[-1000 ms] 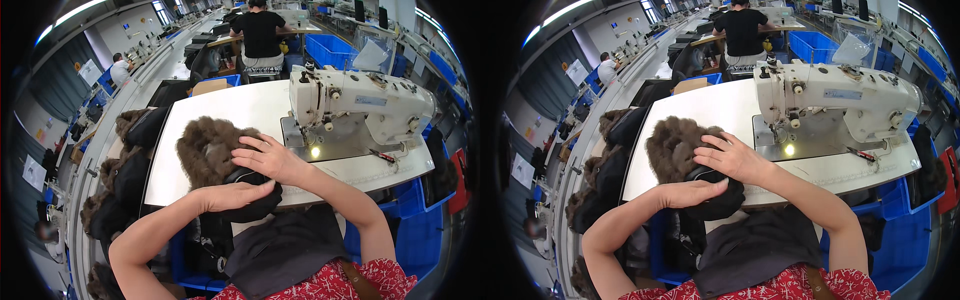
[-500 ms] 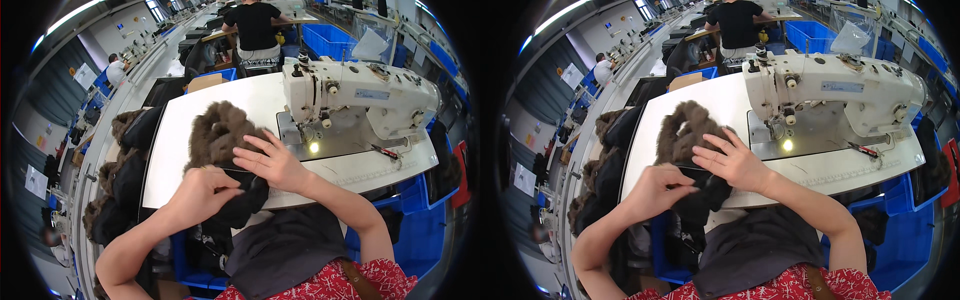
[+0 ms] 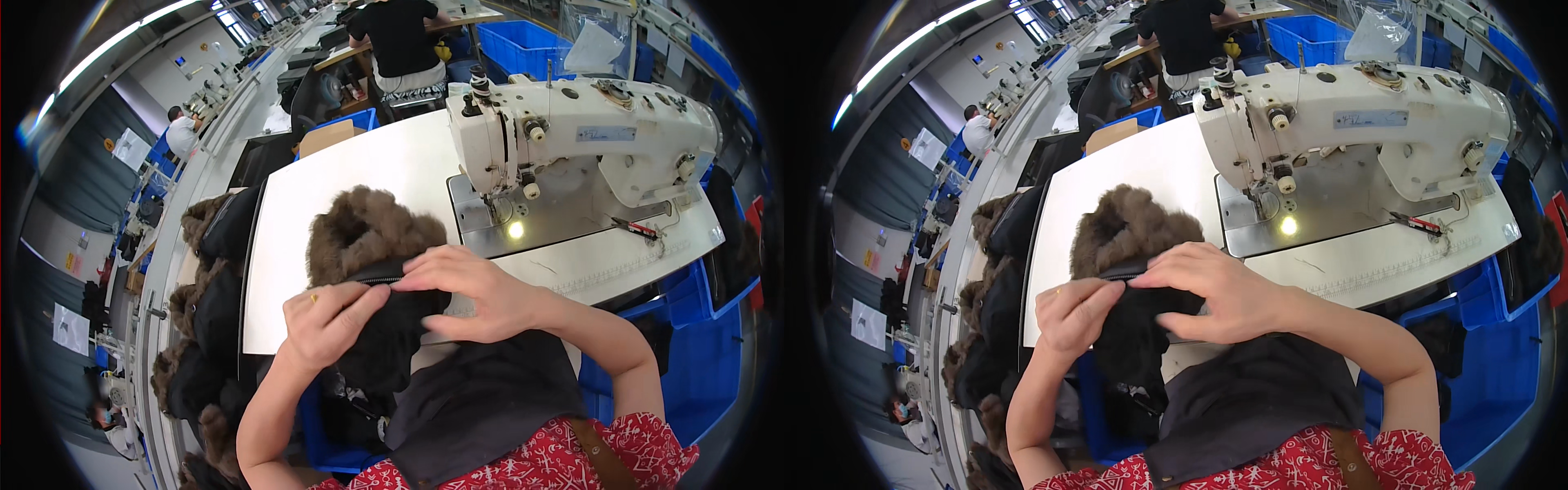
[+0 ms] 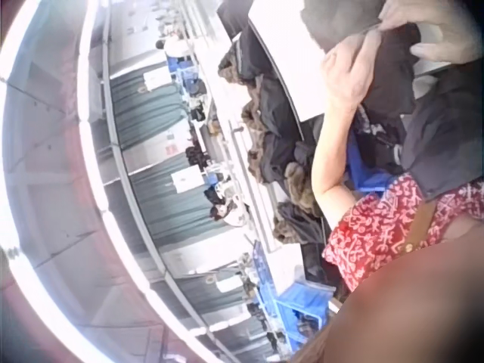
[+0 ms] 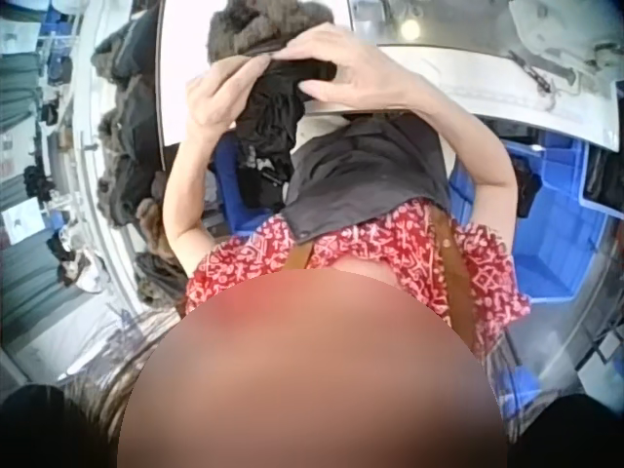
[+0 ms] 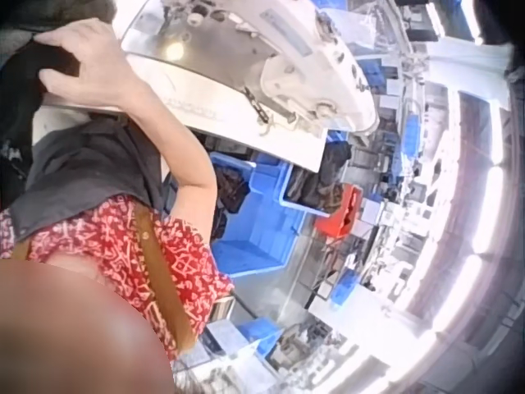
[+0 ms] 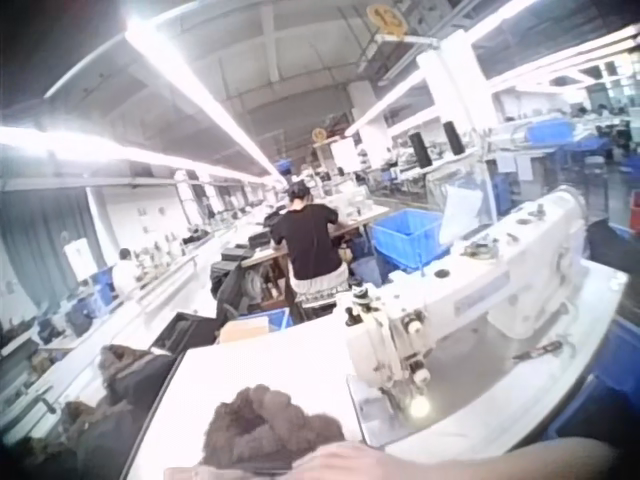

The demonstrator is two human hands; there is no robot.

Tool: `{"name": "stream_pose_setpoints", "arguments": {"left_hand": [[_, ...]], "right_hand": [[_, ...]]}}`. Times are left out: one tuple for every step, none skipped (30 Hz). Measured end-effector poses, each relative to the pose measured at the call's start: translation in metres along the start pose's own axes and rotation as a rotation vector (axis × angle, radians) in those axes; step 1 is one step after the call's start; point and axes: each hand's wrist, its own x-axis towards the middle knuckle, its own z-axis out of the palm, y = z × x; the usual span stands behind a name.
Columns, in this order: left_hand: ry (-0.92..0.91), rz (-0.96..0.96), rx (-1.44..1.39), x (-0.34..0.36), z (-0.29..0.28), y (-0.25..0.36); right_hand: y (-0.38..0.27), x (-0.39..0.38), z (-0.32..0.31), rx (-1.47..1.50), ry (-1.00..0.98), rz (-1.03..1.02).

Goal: The person is sewing a fur and leather hat using an industrial sewing machine.

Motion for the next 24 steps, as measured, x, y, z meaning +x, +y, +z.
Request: {"name": "stream_pose_setpoints", "arguments": {"left_hand": [[0.035,-0.047,-0.008,-0.001,0.0,0.0],[-0.004,-0.096,-0.032,-0.001,-0.001,0.001],[0.046,-0.135,-0.014,0.0,-0.002,0.005],[0.108,-0.173,0.006,0.0,-0.003,0.011],[0.135,-0.232,0.042,0.0,-0.001,0.017],[0.181,-0.238,0.067,-0.005,-0.008,0.031],[0.209,-0.201,0.057,-0.012,-0.013,0.045],[0.102,-0.287,0.105,-0.018,-0.008,0.058],[0.062,-0.338,0.161,-0.026,-0.004,0.071],[0.011,-0.403,0.196,-0.033,0.004,0.077],[-0.036,-0.453,0.238,-0.039,0.014,0.08],[-0.128,-0.448,0.267,-0.048,0.016,0.085],[-0.101,-0.42,0.242,-0.053,0.021,0.086],[-0.07,-0.346,0.186,-0.06,0.022,0.087],[-0.067,-0.281,0.131,-0.065,0.023,0.087],[-0.001,-0.26,0.102,-0.068,0.025,0.088],[-0.033,-0.273,0.081,-0.071,0.025,0.088],[-0.056,-0.271,0.062,-0.073,0.024,0.087],[-0.08,-0.269,0.043,-0.075,0.023,0.086],[-0.087,-0.296,0.051,-0.077,0.023,0.086],[-0.095,-0.325,0.062,-0.078,0.022,0.085],[-0.131,-0.363,0.071,-0.081,0.021,0.084],[-0.081,-0.39,0.073,-0.083,0.02,0.083],[-0.059,-0.422,0.07,-0.085,0.019,0.083]], "right_hand": [[-0.003,0.005,0.003,-0.112,-0.011,0.007],[-0.005,0.01,0.007,-0.224,-0.022,0.007],[-0.006,0.015,0.012,-0.34,-0.018,-0.028],[-0.005,0.021,0.017,-0.398,0.071,-0.1],[-0.004,0.025,0.021,-0.379,0.136,-0.114],[-0.003,0.028,0.026,-0.367,0.18,-0.116],[-0.001,0.028,0.029,-0.347,0.239,-0.123],[0.001,0.029,0.031,-0.329,0.303,-0.146],[0.003,0.029,0.034,-0.324,0.276,-0.11],[0.004,0.029,0.036,-0.306,0.269,-0.088],[0.004,0.029,0.038,-0.289,0.26,-0.07],[0.004,0.03,0.042,-0.232,0.274,0.013],[0.004,0.032,0.046,-0.177,0.289,0.097],[0.004,0.033,0.048,-0.121,0.3,0.184],[0.004,0.035,0.049,0.023,0.279,0.28],[0.004,0.037,0.05,0.166,0.255,0.375],[0.005,0.039,0.048,0.311,0.237,0.494],[0.003,0.04,0.049,0.319,0.217,0.513],[0.002,0.04,0.048,0.349,0.226,0.509],[0.002,0.043,0.045,0.38,0.212,0.537],[0.001,0.043,0.044,0.415,0.18,0.577],[0.001,0.045,0.04,0.432,0.144,0.573],[-0.001,0.046,0.04,0.342,0.098,0.539],[-0.003,0.045,0.039,0.265,0.059,0.524]]}}
